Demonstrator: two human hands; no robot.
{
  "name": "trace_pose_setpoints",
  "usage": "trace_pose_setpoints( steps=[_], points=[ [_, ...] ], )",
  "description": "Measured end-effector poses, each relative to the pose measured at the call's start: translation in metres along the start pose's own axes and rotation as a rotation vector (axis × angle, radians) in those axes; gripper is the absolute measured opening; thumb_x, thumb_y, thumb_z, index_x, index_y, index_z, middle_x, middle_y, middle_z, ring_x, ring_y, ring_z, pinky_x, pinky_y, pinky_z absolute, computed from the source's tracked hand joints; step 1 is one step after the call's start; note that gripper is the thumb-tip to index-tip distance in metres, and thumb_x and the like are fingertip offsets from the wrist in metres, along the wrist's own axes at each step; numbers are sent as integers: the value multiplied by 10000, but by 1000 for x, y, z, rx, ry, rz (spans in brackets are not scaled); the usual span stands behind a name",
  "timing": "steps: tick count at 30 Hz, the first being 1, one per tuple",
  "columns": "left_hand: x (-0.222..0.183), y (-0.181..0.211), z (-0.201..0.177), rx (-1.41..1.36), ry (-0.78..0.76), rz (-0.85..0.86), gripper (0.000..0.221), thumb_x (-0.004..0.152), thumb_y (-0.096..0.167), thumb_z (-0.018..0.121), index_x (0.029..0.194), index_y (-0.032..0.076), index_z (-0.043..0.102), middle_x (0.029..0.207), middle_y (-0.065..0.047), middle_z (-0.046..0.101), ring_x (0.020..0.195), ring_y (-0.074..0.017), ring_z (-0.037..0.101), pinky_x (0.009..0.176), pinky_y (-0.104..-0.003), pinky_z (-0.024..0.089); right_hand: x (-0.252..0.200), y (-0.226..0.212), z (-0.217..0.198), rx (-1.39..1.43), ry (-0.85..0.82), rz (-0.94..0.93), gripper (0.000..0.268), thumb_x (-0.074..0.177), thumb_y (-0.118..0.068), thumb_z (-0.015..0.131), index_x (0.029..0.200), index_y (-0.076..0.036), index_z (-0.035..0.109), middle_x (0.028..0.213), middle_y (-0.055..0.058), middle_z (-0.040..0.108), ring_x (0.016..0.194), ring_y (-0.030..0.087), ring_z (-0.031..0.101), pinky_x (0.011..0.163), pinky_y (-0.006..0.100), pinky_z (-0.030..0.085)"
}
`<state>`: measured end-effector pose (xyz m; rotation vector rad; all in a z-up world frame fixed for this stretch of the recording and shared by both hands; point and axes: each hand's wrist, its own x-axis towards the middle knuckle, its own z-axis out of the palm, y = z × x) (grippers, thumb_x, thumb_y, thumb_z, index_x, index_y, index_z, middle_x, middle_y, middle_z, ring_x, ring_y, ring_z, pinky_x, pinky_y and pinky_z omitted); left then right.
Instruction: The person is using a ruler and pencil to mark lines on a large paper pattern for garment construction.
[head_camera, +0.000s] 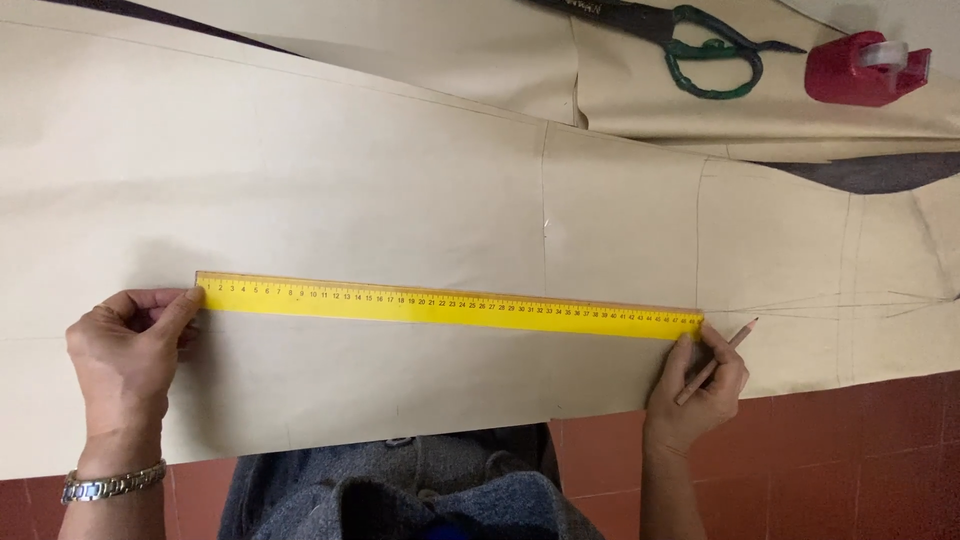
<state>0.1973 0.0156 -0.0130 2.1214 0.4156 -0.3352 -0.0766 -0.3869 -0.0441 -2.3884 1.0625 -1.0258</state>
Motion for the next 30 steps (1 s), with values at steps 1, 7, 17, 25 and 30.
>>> trace_pose_setpoints(
  steps=[1,7,17,25,30],
  points=[
    [0,0,0,0,0,0,118,956,160,731,926,69,662,738,-31,612,611,-61,508,515,-184,393,1,-1,0,0,0,0,182,969,61,663,1142,29,619,1054,141,641,966,255,563,866,368,497],
    [-2,4,0,12,4,2,114,954,154,729,914,69,663,738,-35,618,614,-75,529,573,-188,430,3,-10,-1,44,-21,0,170,983,56,654,1145,58,599,1075,168,623,1010,270,558,953,399,515],
    [-1,0,0,-8,0,15,123,954,153,736,913,66,658,740,-31,614,625,-70,527,578,-186,428,3,-6,2,54,11,-30,171,955,112,638,1114,63,598,982,175,586,892,241,538,1144,488,418],
    [8,-15,-2,44,-2,29,127,981,181,731,946,79,663,729,-18,594,598,-60,512,547,-181,406,2,-6,1,-7,-3,-49,159,988,20,653,1137,54,608,1069,172,635,987,304,572,893,399,494],
    [9,-27,-2,104,-10,80,150,1052,177,732,1037,55,646,799,-36,601,655,-102,551,583,-219,444,3,-7,-1,47,5,26,174,966,19,644,1135,19,602,1051,135,592,847,197,575,848,319,510]
  ],
)
